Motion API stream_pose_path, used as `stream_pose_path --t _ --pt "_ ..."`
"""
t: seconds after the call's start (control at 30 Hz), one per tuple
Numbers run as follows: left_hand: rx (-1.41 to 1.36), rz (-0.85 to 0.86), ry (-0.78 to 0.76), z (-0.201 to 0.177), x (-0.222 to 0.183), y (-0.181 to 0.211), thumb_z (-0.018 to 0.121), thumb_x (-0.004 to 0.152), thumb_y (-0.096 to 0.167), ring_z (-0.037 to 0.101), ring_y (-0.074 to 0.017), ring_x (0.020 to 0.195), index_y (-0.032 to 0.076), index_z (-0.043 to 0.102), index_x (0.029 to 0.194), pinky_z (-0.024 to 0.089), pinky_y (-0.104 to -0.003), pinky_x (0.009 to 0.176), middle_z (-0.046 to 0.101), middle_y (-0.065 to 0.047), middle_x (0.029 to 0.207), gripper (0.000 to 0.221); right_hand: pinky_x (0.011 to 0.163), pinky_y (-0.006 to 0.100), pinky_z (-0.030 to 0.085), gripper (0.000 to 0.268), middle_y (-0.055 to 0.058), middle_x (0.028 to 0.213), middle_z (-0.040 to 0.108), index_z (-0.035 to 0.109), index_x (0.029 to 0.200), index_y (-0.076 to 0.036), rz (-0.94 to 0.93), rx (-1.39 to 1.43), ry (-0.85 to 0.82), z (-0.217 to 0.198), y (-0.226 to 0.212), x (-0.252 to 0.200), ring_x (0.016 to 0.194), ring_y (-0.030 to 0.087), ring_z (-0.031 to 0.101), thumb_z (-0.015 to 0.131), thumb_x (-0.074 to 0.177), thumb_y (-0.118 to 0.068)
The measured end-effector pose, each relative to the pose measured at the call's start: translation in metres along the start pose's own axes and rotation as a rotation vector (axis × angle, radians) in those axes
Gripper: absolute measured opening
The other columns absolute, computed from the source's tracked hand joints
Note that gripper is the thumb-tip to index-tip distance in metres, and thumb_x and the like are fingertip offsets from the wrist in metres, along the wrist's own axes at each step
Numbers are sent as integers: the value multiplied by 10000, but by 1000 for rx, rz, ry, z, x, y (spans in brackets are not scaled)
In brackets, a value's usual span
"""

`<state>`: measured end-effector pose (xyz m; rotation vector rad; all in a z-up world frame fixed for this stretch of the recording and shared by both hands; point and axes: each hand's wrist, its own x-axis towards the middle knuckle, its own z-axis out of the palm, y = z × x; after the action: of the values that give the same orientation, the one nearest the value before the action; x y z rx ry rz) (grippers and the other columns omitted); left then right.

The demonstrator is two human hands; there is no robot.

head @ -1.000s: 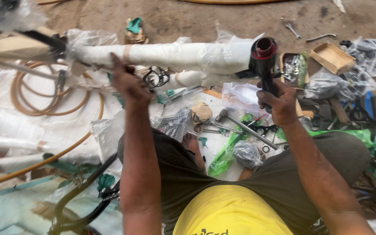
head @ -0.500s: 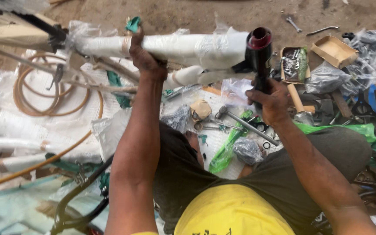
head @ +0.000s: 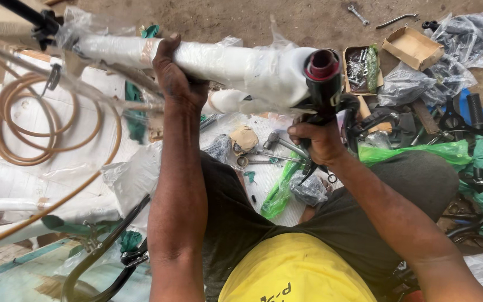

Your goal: The person assembles a bicycle fork by placing bearings and spacers on the steerer tube and inserting it into a bike frame. They then use a wrench to tighten the headset assembly while holding the fork in place.

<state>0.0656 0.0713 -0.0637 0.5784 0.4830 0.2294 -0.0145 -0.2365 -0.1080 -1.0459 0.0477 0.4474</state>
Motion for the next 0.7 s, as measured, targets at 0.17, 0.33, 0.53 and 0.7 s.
stream_pose_path --t 0.17,0.33,0.53,0.7 --pt "-36 67 -186 19 7 -15 751 817 253 677 -275 850 10 599 1037 619 -449 797 594 -122 875 361 565 323 524 312 55 782 635 634 971 -59 -68 -6 13 -10 -9 -1 639 179 623 797 725 44" --pt "-14 110 -275 39 16 -22 723 859 253 686 -256 882 4 608 1025 632 -420 810 607 -117 886 321 636 344 562 267 73 808 657 645 969 -42 -120 21 42 -8 7 -2 686 198 651 796 761 26" --pt "-1 124 -377 29 41 -45 668 896 244 693 -281 870 35 608 1007 634 -437 784 605 -120 880 245 674 317 555 237 80 845 684 683 1006 -30 -148 -62 84 -10 30 0 729 181 657 752 787 28" --pt "-54 161 -431 14 84 -65 643 961 282 662 -285 888 29 601 1034 631 -471 768 609 -114 909 267 627 321 544 180 83 800 673 655 934 -37 -47 80 71 -7 60 9 652 185 632 746 796 34"
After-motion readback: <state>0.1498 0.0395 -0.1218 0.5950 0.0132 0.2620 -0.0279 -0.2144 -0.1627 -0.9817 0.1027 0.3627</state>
